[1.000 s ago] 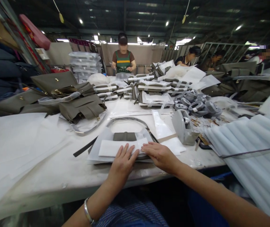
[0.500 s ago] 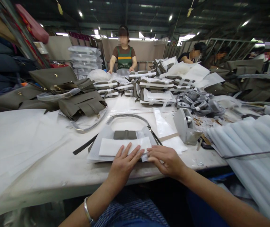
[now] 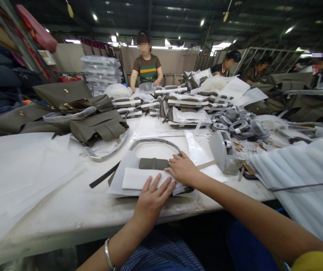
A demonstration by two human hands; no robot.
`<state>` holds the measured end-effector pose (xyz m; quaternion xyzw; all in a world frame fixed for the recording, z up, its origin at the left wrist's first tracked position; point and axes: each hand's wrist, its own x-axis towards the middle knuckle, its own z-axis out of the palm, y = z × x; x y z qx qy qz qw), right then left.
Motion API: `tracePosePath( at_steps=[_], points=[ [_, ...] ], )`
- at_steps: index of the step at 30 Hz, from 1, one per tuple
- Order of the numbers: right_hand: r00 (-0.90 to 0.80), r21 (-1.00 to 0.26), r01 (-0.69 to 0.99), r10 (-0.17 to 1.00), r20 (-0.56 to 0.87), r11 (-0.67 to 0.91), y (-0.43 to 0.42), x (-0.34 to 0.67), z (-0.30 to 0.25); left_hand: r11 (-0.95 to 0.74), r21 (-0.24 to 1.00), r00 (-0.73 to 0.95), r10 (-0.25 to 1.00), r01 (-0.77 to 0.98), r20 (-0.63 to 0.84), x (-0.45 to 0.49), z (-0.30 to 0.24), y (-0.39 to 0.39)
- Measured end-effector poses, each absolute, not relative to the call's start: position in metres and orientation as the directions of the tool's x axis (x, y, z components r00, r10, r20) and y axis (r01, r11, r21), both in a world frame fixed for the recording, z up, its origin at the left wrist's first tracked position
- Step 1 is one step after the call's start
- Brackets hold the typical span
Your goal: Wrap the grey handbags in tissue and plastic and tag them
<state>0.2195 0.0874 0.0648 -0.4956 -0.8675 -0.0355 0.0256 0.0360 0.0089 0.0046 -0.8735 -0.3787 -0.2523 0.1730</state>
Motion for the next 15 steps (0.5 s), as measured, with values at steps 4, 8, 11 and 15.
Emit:
tracePosePath(
  at_steps=[4,8,11,15],
  points=[
    [-0.542,-0.001,0.840,0.840,0.030,0.542,0.090,0.222,0.067,-0.667,-0.121,0.605,0.566,0.736,0.560,0.035,0.006,0.008],
    [-0.611,-0.181,0.774,0.791,0.036,0.606,0.084,0.240,0.064,-0.678,-0.122,0.624,0.571,0.725,0.534,0.033,0.006,0.007],
    [-0.603,-0.313,0.707,0.771,0.202,0.635,0.057,0.258,0.065,-0.681,-0.115,0.632,0.586,0.724,0.507,0.032,0.006,0.007],
    [-0.507,-0.269,0.655,0.675,0.536,0.706,0.000,0.279,0.061,-0.697,-0.074,0.638,0.602,0.713,0.481,0.031,0.009,0.007]
  ],
)
